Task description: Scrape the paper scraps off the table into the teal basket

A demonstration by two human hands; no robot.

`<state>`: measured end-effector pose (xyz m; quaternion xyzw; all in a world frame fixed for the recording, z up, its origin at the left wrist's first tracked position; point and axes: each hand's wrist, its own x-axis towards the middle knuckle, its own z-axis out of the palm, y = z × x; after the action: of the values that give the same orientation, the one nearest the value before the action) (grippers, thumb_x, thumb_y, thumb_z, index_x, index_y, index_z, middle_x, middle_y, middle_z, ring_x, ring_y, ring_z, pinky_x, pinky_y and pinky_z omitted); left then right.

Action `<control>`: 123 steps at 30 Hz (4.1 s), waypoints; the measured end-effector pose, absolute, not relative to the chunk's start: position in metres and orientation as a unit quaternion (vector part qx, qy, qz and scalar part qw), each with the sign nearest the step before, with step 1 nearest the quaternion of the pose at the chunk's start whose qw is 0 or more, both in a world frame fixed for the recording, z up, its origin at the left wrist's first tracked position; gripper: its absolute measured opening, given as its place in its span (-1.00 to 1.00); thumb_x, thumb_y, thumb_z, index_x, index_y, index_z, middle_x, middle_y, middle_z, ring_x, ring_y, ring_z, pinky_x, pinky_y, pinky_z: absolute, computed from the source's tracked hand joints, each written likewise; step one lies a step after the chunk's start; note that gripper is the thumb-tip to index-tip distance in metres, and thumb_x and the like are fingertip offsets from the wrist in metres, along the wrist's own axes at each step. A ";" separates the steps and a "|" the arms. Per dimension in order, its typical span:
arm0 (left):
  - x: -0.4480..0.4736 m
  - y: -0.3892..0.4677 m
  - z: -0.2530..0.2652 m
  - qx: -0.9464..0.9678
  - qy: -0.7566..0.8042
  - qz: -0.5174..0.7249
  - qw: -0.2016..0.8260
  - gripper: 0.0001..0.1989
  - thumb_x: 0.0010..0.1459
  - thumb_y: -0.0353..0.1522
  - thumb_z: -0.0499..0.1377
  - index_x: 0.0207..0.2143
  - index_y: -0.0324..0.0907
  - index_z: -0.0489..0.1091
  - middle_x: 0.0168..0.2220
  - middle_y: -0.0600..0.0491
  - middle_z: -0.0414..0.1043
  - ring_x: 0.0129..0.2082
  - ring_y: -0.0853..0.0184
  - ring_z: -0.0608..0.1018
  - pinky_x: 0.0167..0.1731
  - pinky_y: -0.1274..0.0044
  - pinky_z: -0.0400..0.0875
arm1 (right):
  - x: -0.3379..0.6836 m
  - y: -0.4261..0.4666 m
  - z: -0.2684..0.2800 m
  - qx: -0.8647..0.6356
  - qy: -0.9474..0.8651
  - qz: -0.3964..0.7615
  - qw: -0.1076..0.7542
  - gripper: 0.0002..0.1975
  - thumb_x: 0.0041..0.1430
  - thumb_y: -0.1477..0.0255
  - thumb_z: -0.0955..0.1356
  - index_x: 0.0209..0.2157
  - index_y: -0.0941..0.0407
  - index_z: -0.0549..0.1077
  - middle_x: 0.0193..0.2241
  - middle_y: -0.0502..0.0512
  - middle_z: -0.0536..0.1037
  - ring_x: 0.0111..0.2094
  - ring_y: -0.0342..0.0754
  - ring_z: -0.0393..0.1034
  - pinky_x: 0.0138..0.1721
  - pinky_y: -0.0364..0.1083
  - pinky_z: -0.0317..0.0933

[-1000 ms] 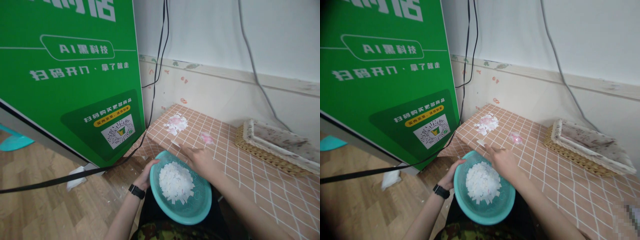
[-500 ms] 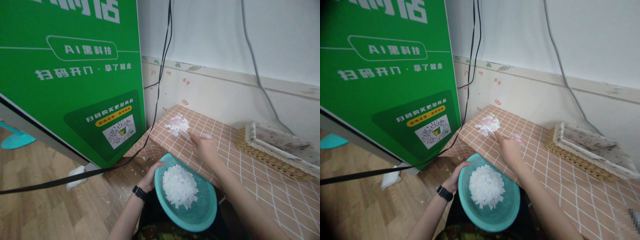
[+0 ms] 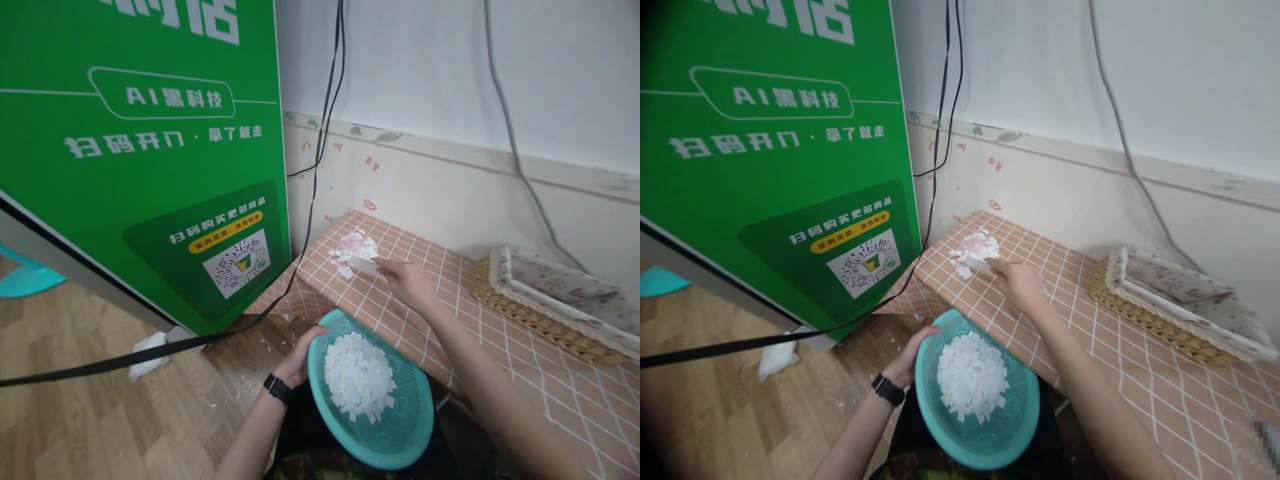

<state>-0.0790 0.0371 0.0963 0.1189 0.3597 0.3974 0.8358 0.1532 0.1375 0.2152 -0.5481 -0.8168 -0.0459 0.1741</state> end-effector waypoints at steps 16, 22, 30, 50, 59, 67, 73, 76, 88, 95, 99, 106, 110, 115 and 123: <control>-0.079 0.037 0.094 0.130 0.372 0.384 0.835 -0.60 0.01 -0.28 0.19 -0.09 -0.29 0.38 -0.40 -0.04 0.57 -0.48 0.26 0.57 -0.35 0.48 0.40 | 0.146 0.127 0.241 -0.532 -0.839 -0.087 0.071 -0.62 0.18 0.39 0.17 0.00 -0.02 0.40 -0.40 0.12 0.58 -0.42 -0.02 0.44 -0.44 -0.12 0.12; -0.078 0.037 0.094 0.125 0.365 0.380 0.841 -0.57 0.01 -0.27 0.19 -0.05 -0.24 0.35 -0.38 -0.01 0.57 -0.51 0.28 0.56 -0.38 0.49 0.38 | 0.149 0.133 0.239 -0.548 -0.828 -0.103 0.049 -0.61 0.17 0.40 0.16 0.02 0.01 0.38 -0.43 0.15 0.57 -0.44 0.01 0.43 -0.47 -0.11 0.10; -0.078 0.038 0.085 0.149 0.358 0.393 0.834 -0.70 0.01 -0.28 0.19 -0.23 -0.28 0.41 -0.44 -0.01 0.55 -0.53 0.33 0.53 -0.42 0.52 0.36 | 0.159 0.142 0.240 -0.569 -0.810 -0.115 0.086 -0.62 0.17 0.39 0.19 0.02 0.00 0.38 -0.36 0.14 0.58 -0.38 0.02 0.45 -0.40 -0.10 0.16; -0.038 0.015 0.031 0.103 0.353 0.361 0.857 -0.71 0.05 -0.24 0.12 -0.37 -0.31 0.47 -0.50 -0.01 0.51 -0.50 0.35 0.48 -0.33 0.53 0.31 | 0.163 0.166 0.251 -0.454 -0.882 -0.041 0.119 -0.62 0.07 0.52 0.26 -0.07 0.02 0.47 -0.34 0.08 0.59 -0.41 -0.07 0.46 -0.43 -0.15 0.18; -0.038 0.012 0.017 0.115 0.336 0.394 0.848 -0.66 0.02 -0.29 0.17 -0.16 -0.30 0.44 -0.28 -0.07 0.52 -0.28 0.22 0.51 -0.15 0.42 0.28 | 0.174 0.178 0.256 -0.399 -0.910 0.034 0.104 -0.67 0.08 0.53 0.26 -0.14 0.00 0.51 -0.31 0.01 0.59 -0.41 -0.12 0.45 -0.42 -0.18 0.18; -0.036 0.011 0.022 0.107 0.333 0.377 0.858 -0.59 0.05 -0.30 0.15 -0.04 -0.29 0.38 -0.14 -0.12 0.49 -0.17 0.15 0.51 -0.07 0.36 0.27 | 0.171 0.177 0.257 -0.415 -0.904 0.045 0.096 -0.66 0.11 0.48 0.24 -0.10 -0.04 0.49 -0.28 -0.01 0.59 -0.41 -0.10 0.44 -0.42 -0.15 0.17; -0.035 0.012 0.028 0.112 0.335 0.365 0.862 -0.57 0.04 -0.28 0.16 -0.05 -0.31 0.39 -0.19 -0.14 0.51 -0.16 0.12 0.50 -0.06 0.34 0.26 | 0.150 0.172 0.246 -0.430 -0.895 -0.021 0.119 -0.62 0.13 0.45 0.23 -0.01 0.00 0.42 -0.41 0.06 0.59 -0.49 -0.11 0.39 -0.47 -0.16 0.09; -0.035 0.012 0.030 0.110 0.338 0.359 0.863 -0.55 0.02 -0.28 0.17 -0.04 -0.30 0.38 -0.21 -0.13 0.52 -0.16 0.11 0.50 -0.06 0.33 0.26 | 0.147 0.172 0.243 -0.430 -0.896 -0.042 0.104 -0.61 0.10 0.46 0.24 -0.02 -0.01 0.42 -0.44 0.06 0.58 -0.48 -0.10 0.38 -0.49 -0.16 0.05; -0.036 0.011 0.020 0.104 0.343 0.366 0.858 -0.63 0.00 -0.26 0.19 -0.17 -0.32 0.44 -0.23 -0.13 0.52 -0.17 0.13 0.50 -0.07 0.36 0.27 | 0.154 0.173 0.247 -0.424 -0.900 -0.021 0.101 -0.64 0.13 0.44 0.23 -0.04 0.00 0.43 -0.41 0.05 0.58 -0.47 -0.10 0.40 -0.48 -0.16 0.09; -0.036 0.011 0.029 0.107 0.347 0.362 0.859 -0.60 -0.01 -0.25 0.19 -0.13 -0.31 0.43 -0.23 -0.12 0.52 -0.17 0.13 0.50 -0.06 0.36 0.26 | 0.155 0.176 0.246 -0.427 -0.897 -0.026 0.112 -0.63 0.12 0.45 0.23 -0.03 0.00 0.43 -0.41 0.05 0.59 -0.48 -0.09 0.39 -0.48 -0.15 0.08; -0.036 0.011 0.030 0.105 0.336 0.358 0.865 -0.56 0.03 -0.28 0.16 -0.03 -0.28 0.37 -0.22 -0.12 0.52 -0.16 0.12 0.51 -0.05 0.33 0.26 | 0.155 0.176 0.246 -0.425 -0.899 -0.021 0.106 -0.64 0.12 0.44 0.23 -0.04 -0.01 0.44 -0.40 0.04 0.58 -0.48 -0.10 0.40 -0.47 -0.16 0.08; -0.036 0.012 0.031 0.108 0.340 0.358 0.863 -0.49 0.00 -0.26 0.19 0.02 -0.26 0.34 -0.18 -0.13 0.51 -0.16 0.10 0.51 -0.04 0.31 0.25 | 0.157 0.178 0.245 -0.432 -0.894 -0.031 0.113 -0.63 0.10 0.46 0.23 -0.05 0.00 0.45 -0.47 0.04 0.57 -0.53 -0.11 0.37 -0.50 -0.16 0.06; -0.036 0.012 0.031 0.108 0.338 0.357 0.864 -0.49 -0.02 -0.25 0.21 0.00 -0.26 0.35 -0.16 -0.14 0.51 -0.15 0.09 0.51 -0.05 0.31 0.26 | 0.159 0.179 0.245 -0.419 -0.901 -0.010 0.112 -0.63 0.09 0.47 0.24 -0.06 0.00 0.46 -0.42 0.03 0.58 -0.50 -0.12 0.39 -0.49 -0.17 0.08; -0.036 0.011 0.024 0.102 0.334 0.369 0.861 -0.51 0.01 -0.28 0.19 0.02 -0.25 0.33 -0.13 -0.12 0.49 -0.15 0.12 0.51 -0.05 0.33 0.26 | 0.156 0.177 0.246 -0.426 -0.897 -0.017 0.118 -0.63 0.11 0.45 0.23 -0.04 0.00 0.44 -0.40 0.04 0.59 -0.48 -0.10 0.40 -0.48 -0.16 0.09; -0.036 0.011 0.030 0.108 0.331 0.366 0.863 -0.51 0.03 -0.28 0.17 0.03 -0.28 0.33 -0.17 -0.14 0.51 -0.15 0.10 0.51 -0.05 0.32 0.26 | 0.153 0.176 0.243 -0.420 -0.900 -0.003 0.114 -0.65 0.13 0.44 0.24 -0.04 0.00 0.44 -0.36 0.06 0.59 -0.45 -0.10 0.41 -0.47 -0.16 0.11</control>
<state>-0.0355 0.0113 0.0298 0.1075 0.3307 0.3660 0.8632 0.1526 0.1764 0.2432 -0.4201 -0.9003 -0.0035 0.1136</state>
